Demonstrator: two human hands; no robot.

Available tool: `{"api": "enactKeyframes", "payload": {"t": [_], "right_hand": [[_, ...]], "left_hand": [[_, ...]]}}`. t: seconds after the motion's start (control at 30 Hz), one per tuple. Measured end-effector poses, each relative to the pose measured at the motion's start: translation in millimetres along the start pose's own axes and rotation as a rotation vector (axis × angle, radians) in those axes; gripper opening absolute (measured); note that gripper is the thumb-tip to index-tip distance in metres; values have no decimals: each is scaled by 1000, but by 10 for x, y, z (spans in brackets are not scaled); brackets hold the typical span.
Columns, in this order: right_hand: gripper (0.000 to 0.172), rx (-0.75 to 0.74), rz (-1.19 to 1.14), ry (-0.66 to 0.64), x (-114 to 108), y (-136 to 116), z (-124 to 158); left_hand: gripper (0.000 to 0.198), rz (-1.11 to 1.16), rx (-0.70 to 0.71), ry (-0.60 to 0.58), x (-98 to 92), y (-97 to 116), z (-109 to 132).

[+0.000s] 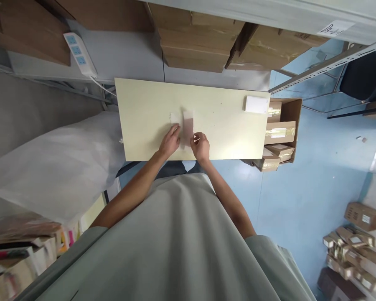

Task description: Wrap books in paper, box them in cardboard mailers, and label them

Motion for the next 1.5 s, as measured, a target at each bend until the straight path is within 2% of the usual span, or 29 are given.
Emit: {"api": "enactKeyframes", "payload": {"t": [0.13,0.27,0.4,0.5,0.6,0.67,0.77,0.83,0.9,1.0,1.13,1.23,1.33,1.4,1.5], "right_hand": [[21,-76,87,-16,298,-381,168],[25,-105,227,-75,751,-642,248],[29,-103,398,-159,1201,-732,278],[28,-84,455,-169,1404,-726,277],[27,-88,441,-157,1458,-707,266],[27,-107,395,-141,1398,-675,249],[28,-104,288,-28,1140,-549,190],[32,-61,226,68,936,-399,149],[36,-7,190,106,811,-237,124],[41,48,153,92,786,-71,113],[45,96,118,114,829,-19,109],[45,111,130,105,885,-72,66],[46,91,161,69,1021,-216,-53],[48,59,162,44,1190,-381,-173],[50,1,135,5,1554,-711,-373]], "left_hand": [[66,-62,-15,44,-363,-157,108],[68,-138,-53,69,-723,-357,259],[66,-132,-66,92,-1000,-554,377],[67,-106,-68,109,-1104,-650,430],[64,-58,-82,105,-1069,-678,451],[60,9,-108,109,-986,-662,447],[50,124,-178,125,-824,-609,420],[43,166,-222,134,-727,-564,389],[37,184,-242,138,-661,-518,350],[36,170,-243,120,-606,-486,302],[48,112,-198,80,-579,-502,272],[52,93,-175,79,-615,-553,235],[52,86,-171,106,-747,-659,136],[49,84,-190,149,-910,-785,30],[51,69,-222,236,-1241,-1039,-175]]}}
Point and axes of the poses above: each hand's wrist, its own z-axis away from the middle knuckle, its own x-axis out of the palm, y = z × x, the point moved 7 cm from there along -z, towards the middle knuckle, and after that the axes turned 13 degrees about y, right-handed, at the moved point
